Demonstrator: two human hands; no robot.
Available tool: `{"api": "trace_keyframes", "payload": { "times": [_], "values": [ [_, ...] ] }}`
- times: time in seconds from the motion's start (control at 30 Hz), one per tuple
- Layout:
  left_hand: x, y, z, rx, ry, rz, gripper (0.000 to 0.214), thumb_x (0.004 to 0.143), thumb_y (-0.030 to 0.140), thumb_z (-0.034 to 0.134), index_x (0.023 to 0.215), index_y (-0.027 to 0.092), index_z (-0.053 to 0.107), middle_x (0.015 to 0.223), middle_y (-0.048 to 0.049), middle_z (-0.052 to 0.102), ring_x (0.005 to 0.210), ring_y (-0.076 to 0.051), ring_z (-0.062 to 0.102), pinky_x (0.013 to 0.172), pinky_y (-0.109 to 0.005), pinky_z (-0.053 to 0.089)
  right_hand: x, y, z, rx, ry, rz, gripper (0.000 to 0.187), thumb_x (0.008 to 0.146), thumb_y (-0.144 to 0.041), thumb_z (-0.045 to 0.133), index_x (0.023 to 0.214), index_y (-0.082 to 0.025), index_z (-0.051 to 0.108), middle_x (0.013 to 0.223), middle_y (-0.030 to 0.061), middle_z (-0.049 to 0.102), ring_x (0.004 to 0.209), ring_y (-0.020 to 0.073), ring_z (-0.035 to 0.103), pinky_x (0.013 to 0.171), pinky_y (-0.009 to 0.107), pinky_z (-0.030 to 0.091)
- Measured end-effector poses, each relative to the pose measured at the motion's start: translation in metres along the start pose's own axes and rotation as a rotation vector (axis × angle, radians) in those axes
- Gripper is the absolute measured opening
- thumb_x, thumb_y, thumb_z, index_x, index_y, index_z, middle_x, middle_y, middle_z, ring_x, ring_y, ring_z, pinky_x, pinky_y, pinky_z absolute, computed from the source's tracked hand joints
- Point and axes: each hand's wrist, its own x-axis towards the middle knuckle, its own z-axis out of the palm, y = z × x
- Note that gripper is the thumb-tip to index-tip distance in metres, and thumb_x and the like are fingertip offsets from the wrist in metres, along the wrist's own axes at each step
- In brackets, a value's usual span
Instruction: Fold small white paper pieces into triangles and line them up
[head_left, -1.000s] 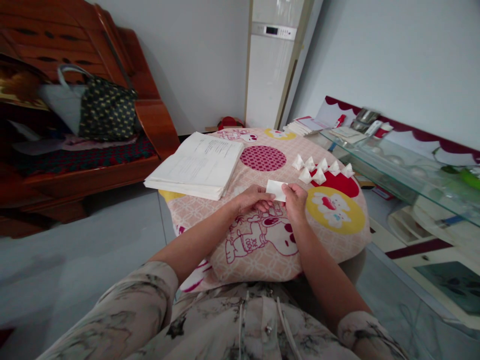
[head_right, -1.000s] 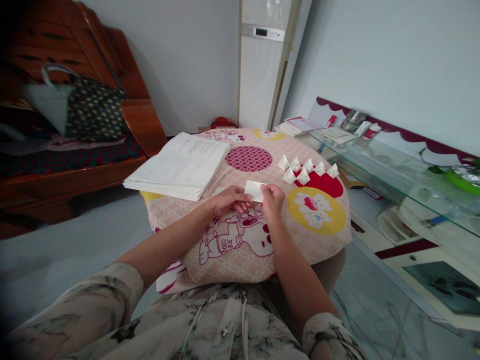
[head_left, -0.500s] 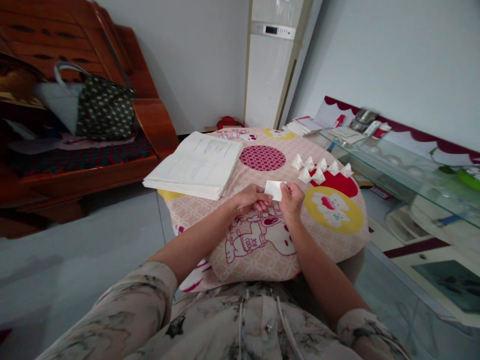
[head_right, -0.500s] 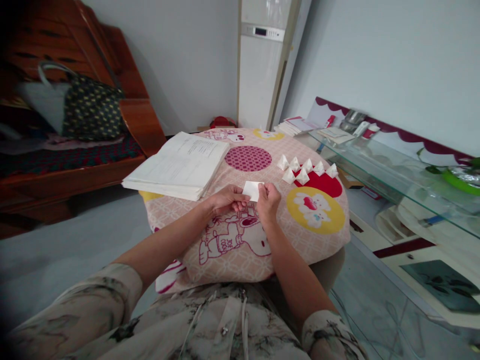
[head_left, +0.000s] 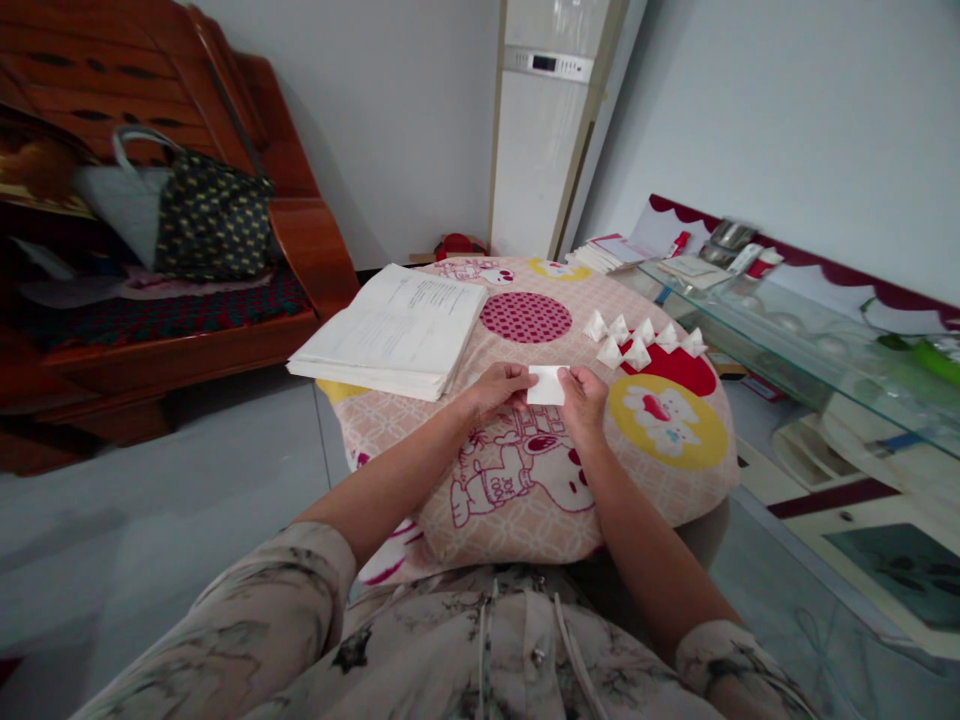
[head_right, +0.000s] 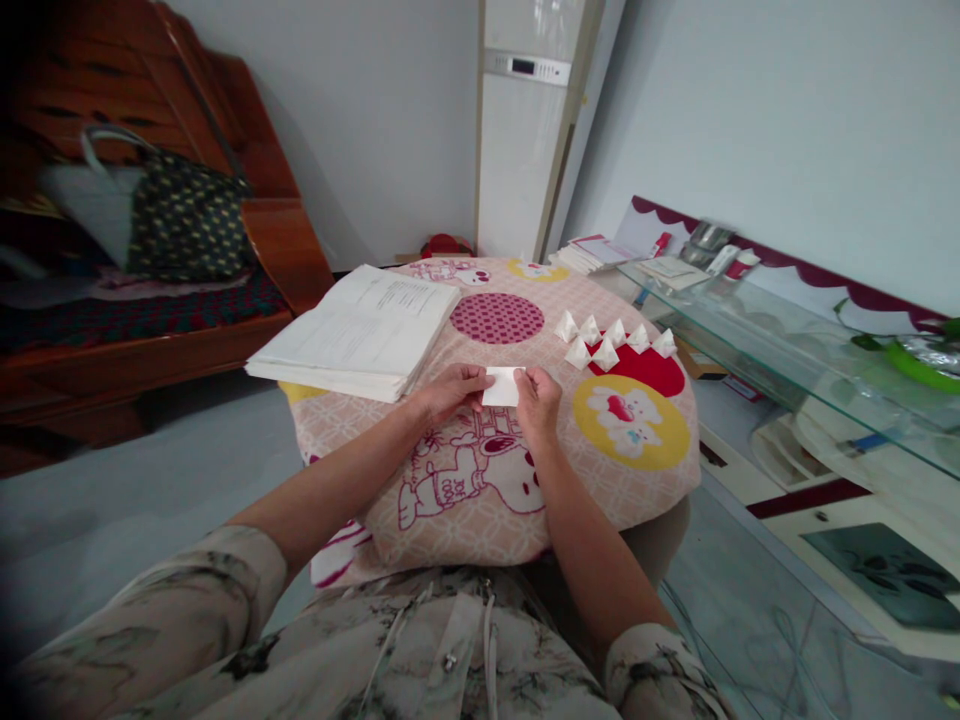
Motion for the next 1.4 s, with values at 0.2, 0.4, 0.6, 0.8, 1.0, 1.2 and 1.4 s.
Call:
{"api": "trace_keyframes", "payload": {
  "times": [0.2,0.4,0.6,0.8,1.0,1.2,1.4],
  "values": [
    [0.000,-0.002,-0.001,0.056,0.061,0.076,0.034,0.079,0.035,0.080,0.063,0.013,0.059,0.054,0.0021,0.057,0.045,-0.007,0.049,0.047,-0.019,0.042,-0.006,-0.006,0.001,0.115,-0.062,0.155,0.033,0.081,-0.053,0.063,0.070,-0.022,0.057,0.056,-0.0047,0.048,0.045,0.0115,0.041,0.038,0.025,0.032],
    [-0.007,0.002,0.003,0.391,0.227,0.418,0.019,0.078,0.024,0.077,0.093,0.014,0.072,0.092,-0.0046,0.072,0.083,-0.013,0.065,0.079,-0.024,0.053,-0.005,-0.006,-0.002,0.067,0.058,0.163,0.030,0.080,-0.048,0.063,0.068,-0.022,0.059,0.050,-0.0052,0.049,0.039,0.0121,0.045,0.035,0.025,0.034],
    [-0.015,0.004,0.014,0.623,-0.002,0.492,0.049,0.069,0.032,0.087,0.113,0.016,0.074,0.113,-0.0089,0.073,0.103,-0.023,0.066,0.087,-0.027,0.052,-0.006,-0.013,0.001,0.150,0.005,0.156,0.035,0.083,-0.052,0.063,0.070,-0.020,0.063,0.057,-0.0004,0.061,0.048,0.0150,0.056,0.044,0.027,0.047],
    [-0.001,-0.003,0.005,0.424,0.152,0.357,0.019,0.083,0.030,0.071,0.079,0.012,0.072,0.064,0.0012,0.062,0.062,-0.011,0.055,0.059,-0.020,0.041,-0.008,-0.019,0.002,0.241,-0.055,0.183,0.034,0.084,-0.051,0.060,0.081,-0.019,0.069,0.065,0.0031,0.068,0.048,0.0162,0.059,0.041,0.027,0.046],
    [0.000,-0.004,-0.001,-0.023,0.048,0.190,0.035,0.073,0.041,0.082,0.085,0.010,0.072,0.076,-0.0044,0.072,0.068,-0.014,0.066,0.069,-0.026,0.054,0.001,-0.011,-0.009,0.159,0.173,0.134,0.034,0.084,-0.049,0.060,0.074,-0.017,0.067,0.056,-0.0010,0.061,0.042,0.0109,0.053,0.041,0.022,0.039],
    [-0.001,-0.005,0.002,-0.053,0.009,0.166,0.035,0.072,0.040,0.084,0.085,0.009,0.072,0.073,-0.0047,0.072,0.062,-0.012,0.064,0.062,-0.023,0.052,0.000,-0.011,-0.008,0.108,-0.028,0.141,0.037,0.079,-0.054,0.066,0.073,-0.018,0.067,0.055,-0.0001,0.062,0.045,0.0134,0.054,0.039,0.023,0.035],
    [-0.003,-0.005,0.003,0.113,0.072,0.163,0.027,0.074,0.035,0.081,0.077,0.011,0.068,0.061,0.0009,0.065,0.052,-0.008,0.056,0.051,-0.018,0.040,-0.006,-0.018,-0.005,0.160,-0.260,0.186,0.027,0.073,-0.045,0.071,0.069,-0.018,0.068,0.044,-0.0031,0.056,0.037,0.0109,0.045,0.036,0.022,0.030]
  ]
}}
